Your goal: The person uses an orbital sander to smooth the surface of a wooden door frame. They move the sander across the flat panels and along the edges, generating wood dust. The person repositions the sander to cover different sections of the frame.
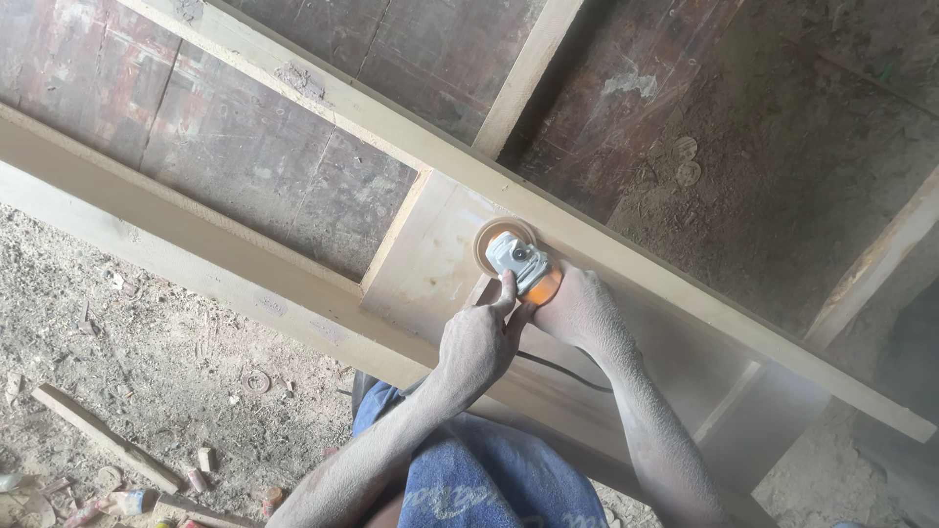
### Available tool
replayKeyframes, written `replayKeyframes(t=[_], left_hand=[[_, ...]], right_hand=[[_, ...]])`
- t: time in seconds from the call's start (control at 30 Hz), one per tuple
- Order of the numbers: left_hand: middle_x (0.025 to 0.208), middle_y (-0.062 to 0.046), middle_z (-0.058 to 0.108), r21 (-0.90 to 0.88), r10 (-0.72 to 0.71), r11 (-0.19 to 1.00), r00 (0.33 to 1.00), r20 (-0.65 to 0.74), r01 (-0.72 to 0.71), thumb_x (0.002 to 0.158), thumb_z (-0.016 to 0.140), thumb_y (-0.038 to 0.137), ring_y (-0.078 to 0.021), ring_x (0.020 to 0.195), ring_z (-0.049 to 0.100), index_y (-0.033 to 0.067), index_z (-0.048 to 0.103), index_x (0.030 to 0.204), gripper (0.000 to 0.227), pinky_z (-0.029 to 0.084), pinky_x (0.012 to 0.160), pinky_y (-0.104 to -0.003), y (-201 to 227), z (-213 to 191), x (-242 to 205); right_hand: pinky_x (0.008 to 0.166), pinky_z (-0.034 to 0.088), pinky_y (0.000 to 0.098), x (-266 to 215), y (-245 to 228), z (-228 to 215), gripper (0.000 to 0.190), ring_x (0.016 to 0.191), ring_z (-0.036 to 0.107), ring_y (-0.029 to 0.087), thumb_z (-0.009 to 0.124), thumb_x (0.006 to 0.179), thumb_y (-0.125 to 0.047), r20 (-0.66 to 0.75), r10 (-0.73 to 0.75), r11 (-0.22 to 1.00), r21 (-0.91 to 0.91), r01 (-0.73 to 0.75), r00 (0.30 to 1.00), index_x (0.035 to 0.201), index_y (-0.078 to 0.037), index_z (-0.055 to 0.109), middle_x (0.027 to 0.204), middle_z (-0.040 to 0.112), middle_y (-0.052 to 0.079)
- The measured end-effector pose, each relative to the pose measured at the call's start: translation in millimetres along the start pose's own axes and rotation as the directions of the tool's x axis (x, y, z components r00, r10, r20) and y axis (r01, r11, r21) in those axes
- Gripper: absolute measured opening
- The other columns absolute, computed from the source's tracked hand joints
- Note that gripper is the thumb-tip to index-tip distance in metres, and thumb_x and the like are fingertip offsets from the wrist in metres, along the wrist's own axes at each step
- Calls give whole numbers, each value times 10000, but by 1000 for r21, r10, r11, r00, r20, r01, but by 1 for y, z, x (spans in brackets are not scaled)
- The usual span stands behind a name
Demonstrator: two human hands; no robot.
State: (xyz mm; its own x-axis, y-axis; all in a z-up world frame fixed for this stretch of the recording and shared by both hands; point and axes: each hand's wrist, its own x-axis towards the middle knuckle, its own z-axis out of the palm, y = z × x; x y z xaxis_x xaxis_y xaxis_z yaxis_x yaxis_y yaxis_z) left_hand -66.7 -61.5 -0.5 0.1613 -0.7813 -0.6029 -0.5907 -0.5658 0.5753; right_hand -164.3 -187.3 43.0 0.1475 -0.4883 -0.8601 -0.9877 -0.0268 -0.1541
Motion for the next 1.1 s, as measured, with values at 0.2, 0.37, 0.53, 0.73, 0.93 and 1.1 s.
replayKeyframes(t=[0.2,0.37,0.53,0.73,0.93,1.1], left_hand=[[611,-112,695,-55,41,997,997,-69,-45,1013,596,431,-282,616,722,95,546,1465,566,571,628,-421,-6,2,-2],[600,-133,691,-61,9,998,999,-37,-11,982,603,425,-307,633,721,115,540,1473,584,563,625,-438,-2,-1,1],[613,-118,691,-49,27,998,999,-38,-29,1013,594,429,-284,642,734,90,549,1459,562,577,650,-420,-7,4,0],[577,-144,672,-51,38,998,997,-67,-41,989,598,423,-314,615,721,91,558,1457,575,569,625,-441,-2,-1,2],[571,-143,658,54,28,998,1000,-10,-28,1024,579,431,-318,600,714,7,536,1437,594,570,611,-444,-12,7,-11],[609,-170,664,97,65,994,996,-65,-59,1010,594,430,-356,609,706,-65,546,1385,623,559,584,-470,-24,12,-14]], right_hand=[[954,595,435,-1,-3,2,510,1088,737,317,851,761,-339,19,-44,998,-50,45,999,1163,-64,695,1070,758,172],[940,607,433,0,-3,-1,549,1078,747,327,855,761,-343,20,19,1000,11,-19,1000,1180,-44,665,1053,764,198],[946,594,435,-1,-1,3,546,1087,732,331,872,744,-315,0,-21,999,-28,21,1000,1149,-19,657,1065,751,200],[930,605,441,0,-3,-2,565,1061,746,332,848,743,-316,8,-1,1000,15,1,1000,1207,-69,640,1042,765,195],[931,602,434,-5,-2,18,544,1060,743,330,838,765,-373,12,-51,998,-38,52,999,1160,-45,657,1030,766,191],[903,627,427,-4,-5,29,597,1037,763,322,849,742,-389,64,-47,998,-27,48,997,1146,-9,629,1007,772,195]])
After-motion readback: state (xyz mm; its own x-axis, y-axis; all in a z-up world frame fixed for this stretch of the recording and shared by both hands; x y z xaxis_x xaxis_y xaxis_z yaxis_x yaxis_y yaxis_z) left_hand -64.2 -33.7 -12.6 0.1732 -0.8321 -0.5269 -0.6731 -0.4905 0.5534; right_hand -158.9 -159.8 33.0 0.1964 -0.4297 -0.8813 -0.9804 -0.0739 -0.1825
